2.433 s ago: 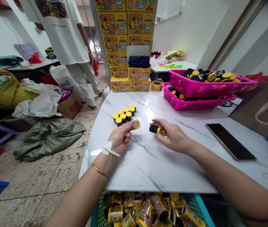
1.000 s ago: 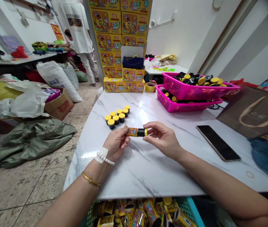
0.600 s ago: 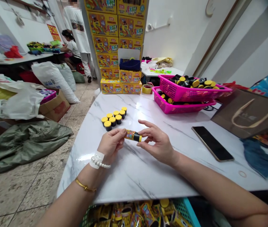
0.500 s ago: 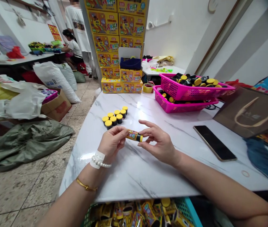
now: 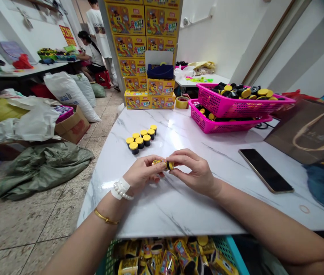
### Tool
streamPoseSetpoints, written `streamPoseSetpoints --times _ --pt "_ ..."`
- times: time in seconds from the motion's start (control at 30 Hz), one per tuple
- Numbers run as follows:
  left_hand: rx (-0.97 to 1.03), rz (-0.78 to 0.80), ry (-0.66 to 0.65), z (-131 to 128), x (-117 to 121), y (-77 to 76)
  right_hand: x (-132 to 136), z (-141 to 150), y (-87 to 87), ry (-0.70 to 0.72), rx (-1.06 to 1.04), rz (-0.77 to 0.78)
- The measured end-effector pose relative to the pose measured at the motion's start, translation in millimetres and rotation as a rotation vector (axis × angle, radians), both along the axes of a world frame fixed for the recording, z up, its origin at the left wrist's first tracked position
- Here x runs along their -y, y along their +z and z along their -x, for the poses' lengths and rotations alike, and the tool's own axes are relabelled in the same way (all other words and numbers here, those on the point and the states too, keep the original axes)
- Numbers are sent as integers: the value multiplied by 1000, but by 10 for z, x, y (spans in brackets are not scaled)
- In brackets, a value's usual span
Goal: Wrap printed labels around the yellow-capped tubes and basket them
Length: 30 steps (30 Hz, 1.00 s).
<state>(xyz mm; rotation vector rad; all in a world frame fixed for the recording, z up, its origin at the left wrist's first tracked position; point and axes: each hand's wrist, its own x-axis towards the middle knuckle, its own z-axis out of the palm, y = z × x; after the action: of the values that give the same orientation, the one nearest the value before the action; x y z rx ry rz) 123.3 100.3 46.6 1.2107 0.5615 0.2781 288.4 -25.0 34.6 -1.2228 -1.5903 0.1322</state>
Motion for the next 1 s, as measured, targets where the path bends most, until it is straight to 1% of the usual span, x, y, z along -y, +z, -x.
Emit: streamPoseSetpoints --times 0.07,0.17,0.23,0.33,0.4,0.53,0.6,0.63,0.7,0.73,0.8,0.87,0.9,0.93,1.0 --pt "14 -64 -11 -9 -13 -35 -16 -21 -22 -9 -13 37" --pt "71 -222 42 -36 -6 -67 -28 -36 -34 -17 -116 125" --pt "99 -352 64 -44 12 -58 -26 -29 -17 -29 -177 146" --pt "112 -514 44 -25 32 -18 -16 -9 32 -4 -220 158" --pt "130 -508 14 -6 31 1 -12 -6 55 18 -180 130" --pt "97 -319 -50 -1 13 -11 -13 -29 32 7 15 -15" --pt "105 -307 -32 -13 20 -22 -17 -26 -3 -10 -1 -22" --pt "122 -327 -9 -18 28 -24 -20 -16 -20 -25 -55 -1" --pt "153 -410 44 -21 47 -22 -35 16 -46 -57 -243 83" --pt "154 -467 69 -20 55 -20 -46 35 -55 -58 -359 156" --pt "128 -582 104 -18 58 -25 -77 65 -69 -29 -585 349" --pt "115 -640 120 -26 49 -48 -113 74 -87 17 -745 518" --pt "122 -622 123 -34 40 -66 -129 69 -98 30 -778 560" --pt "132 -571 128 -45 28 -87 -143 56 -112 29 -779 557" --pt "123 -416 160 -70 -1 -134 -162 19 -142 -2 -683 461"
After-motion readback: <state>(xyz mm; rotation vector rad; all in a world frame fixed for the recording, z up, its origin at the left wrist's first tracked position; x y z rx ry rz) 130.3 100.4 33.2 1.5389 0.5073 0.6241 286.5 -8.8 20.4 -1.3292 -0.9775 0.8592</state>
